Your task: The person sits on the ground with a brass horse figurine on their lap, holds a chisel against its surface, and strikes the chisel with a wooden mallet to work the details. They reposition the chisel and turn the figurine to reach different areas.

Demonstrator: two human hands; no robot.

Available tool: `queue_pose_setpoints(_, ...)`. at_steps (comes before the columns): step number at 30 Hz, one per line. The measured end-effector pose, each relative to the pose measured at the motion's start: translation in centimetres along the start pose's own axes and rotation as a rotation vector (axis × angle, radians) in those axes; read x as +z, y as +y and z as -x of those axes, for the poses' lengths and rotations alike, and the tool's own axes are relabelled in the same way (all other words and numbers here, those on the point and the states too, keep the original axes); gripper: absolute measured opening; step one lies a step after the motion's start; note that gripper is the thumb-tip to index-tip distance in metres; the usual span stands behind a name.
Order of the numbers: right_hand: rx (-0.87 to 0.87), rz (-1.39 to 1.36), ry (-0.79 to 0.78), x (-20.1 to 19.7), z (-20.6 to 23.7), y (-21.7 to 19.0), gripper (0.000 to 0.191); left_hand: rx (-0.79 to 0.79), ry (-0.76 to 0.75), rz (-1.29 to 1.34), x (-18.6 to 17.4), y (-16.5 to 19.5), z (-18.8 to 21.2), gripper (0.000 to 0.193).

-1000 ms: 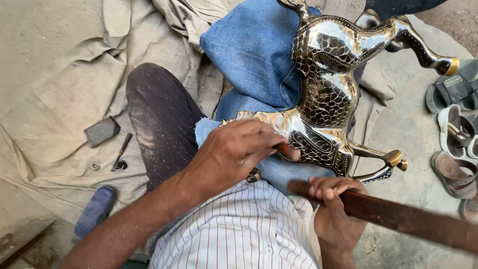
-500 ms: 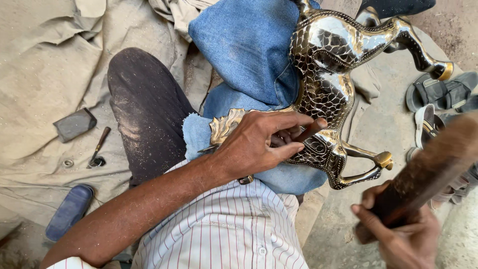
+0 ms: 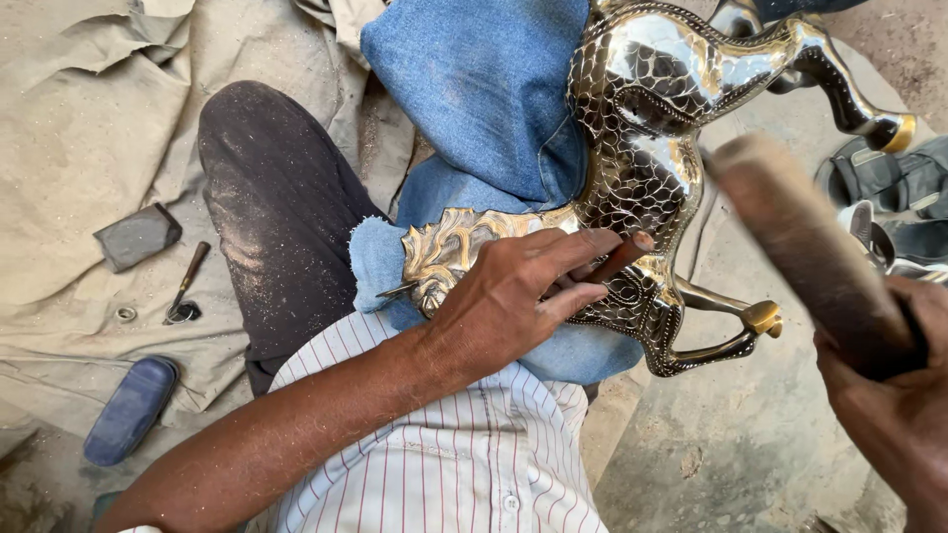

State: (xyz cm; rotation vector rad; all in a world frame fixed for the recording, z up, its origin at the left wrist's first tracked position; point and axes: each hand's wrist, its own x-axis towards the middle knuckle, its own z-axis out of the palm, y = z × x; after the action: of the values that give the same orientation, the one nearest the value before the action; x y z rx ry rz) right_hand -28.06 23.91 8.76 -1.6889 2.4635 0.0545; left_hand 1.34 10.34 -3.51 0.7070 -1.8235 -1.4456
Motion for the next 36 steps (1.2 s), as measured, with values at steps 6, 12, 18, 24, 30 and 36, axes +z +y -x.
queue_pose_setpoints(6,-0.024,0.143,-0.131,-0.1,-1.9,-0.1,0.029,-0.052,-0.019,0.005,-0.2,-0.3,0.7,0.051)
queue_pose_setpoints(12,-0.035,0.138,-0.178,-0.3,-2.3,-0.7,0.033,-0.063,-0.008,0.007,-0.3,-0.4,1.3,0.051)
queue_pose_setpoints(18,-0.042,0.129,-0.198,-0.4,-2.3,-0.9,0.037,-0.028,-0.006,-0.003,-0.4,-0.7,1.4,0.048)
queue_pose_setpoints(24,-0.065,0.137,-0.232,-0.8,-2.9,-0.6,0.041,-0.051,-0.022,-0.022,-0.3,-0.5,1.0,0.048)
queue_pose_setpoints(30,-0.069,0.111,-0.231,-0.8,-2.9,-1.2,0.038,-0.061,-0.016,-0.004,-0.2,-0.3,0.8,0.048)
queue_pose_setpoints(36,-0.074,0.123,-0.212,-0.7,-2.8,-1.2,0.037,-0.037,-0.018,-0.026,0.1,-0.6,1.0,0.049)
